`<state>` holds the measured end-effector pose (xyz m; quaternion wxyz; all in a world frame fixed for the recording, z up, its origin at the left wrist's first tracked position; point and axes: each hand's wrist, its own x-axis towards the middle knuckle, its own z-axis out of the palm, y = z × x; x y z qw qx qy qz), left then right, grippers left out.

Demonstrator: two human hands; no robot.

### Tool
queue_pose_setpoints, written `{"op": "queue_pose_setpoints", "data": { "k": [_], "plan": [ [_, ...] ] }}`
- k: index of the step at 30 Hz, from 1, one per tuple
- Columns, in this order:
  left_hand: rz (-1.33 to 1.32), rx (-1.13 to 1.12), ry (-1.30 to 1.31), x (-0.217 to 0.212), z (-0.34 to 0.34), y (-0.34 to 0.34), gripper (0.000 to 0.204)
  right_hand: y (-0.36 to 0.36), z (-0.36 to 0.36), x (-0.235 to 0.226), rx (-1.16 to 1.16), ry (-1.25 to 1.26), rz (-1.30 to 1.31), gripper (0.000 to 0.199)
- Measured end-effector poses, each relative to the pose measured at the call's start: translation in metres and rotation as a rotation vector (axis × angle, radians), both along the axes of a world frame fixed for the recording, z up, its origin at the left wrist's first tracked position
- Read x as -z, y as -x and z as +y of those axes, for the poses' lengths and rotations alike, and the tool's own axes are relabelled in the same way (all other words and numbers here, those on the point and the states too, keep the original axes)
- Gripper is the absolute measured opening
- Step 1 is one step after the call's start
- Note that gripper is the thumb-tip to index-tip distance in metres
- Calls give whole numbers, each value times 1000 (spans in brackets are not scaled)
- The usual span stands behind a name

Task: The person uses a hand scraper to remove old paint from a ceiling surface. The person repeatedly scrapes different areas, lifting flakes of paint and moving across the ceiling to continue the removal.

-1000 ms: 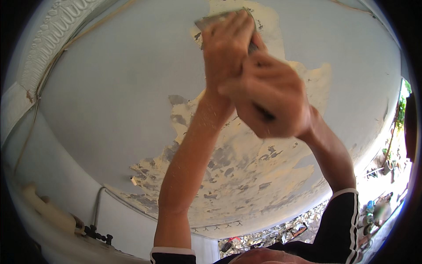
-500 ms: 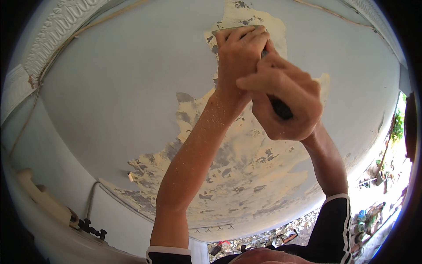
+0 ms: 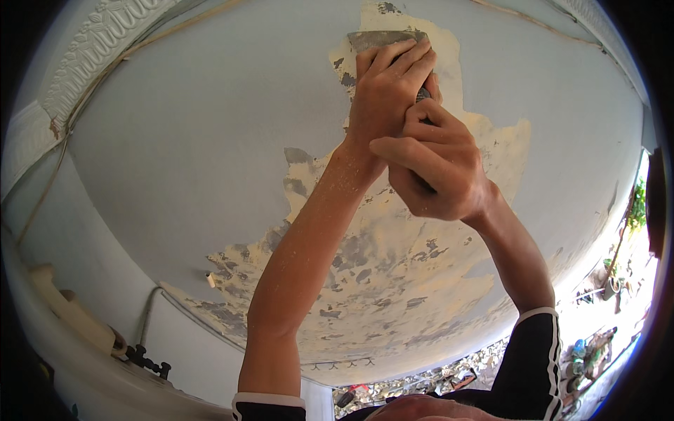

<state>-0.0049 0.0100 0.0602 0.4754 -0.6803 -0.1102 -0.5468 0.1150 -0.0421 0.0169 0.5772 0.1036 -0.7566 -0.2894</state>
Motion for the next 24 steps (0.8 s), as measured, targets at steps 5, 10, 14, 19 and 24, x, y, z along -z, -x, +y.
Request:
{"op": "queue_pose_setpoints", "data": {
  "k": [5,10,14,19,24],
  "plan": [
    [41,44,11,-45,-6,-9,21,-7,-8,-44,1,27,158,21],
    [37,-38,32,-7,10,-16,25,-20,3,-5,40,56,77,19],
    [70,6,25,-32,13,-25,22,-22,7,-24,14,74,204,16],
    [72,27,-15,-18,19,-35,19,-29,1,-10,3,94,172,18],
    [131,92,-96,-52,25,-44,17,-34,8,-32,-5,118,297,15]
  ]
}}
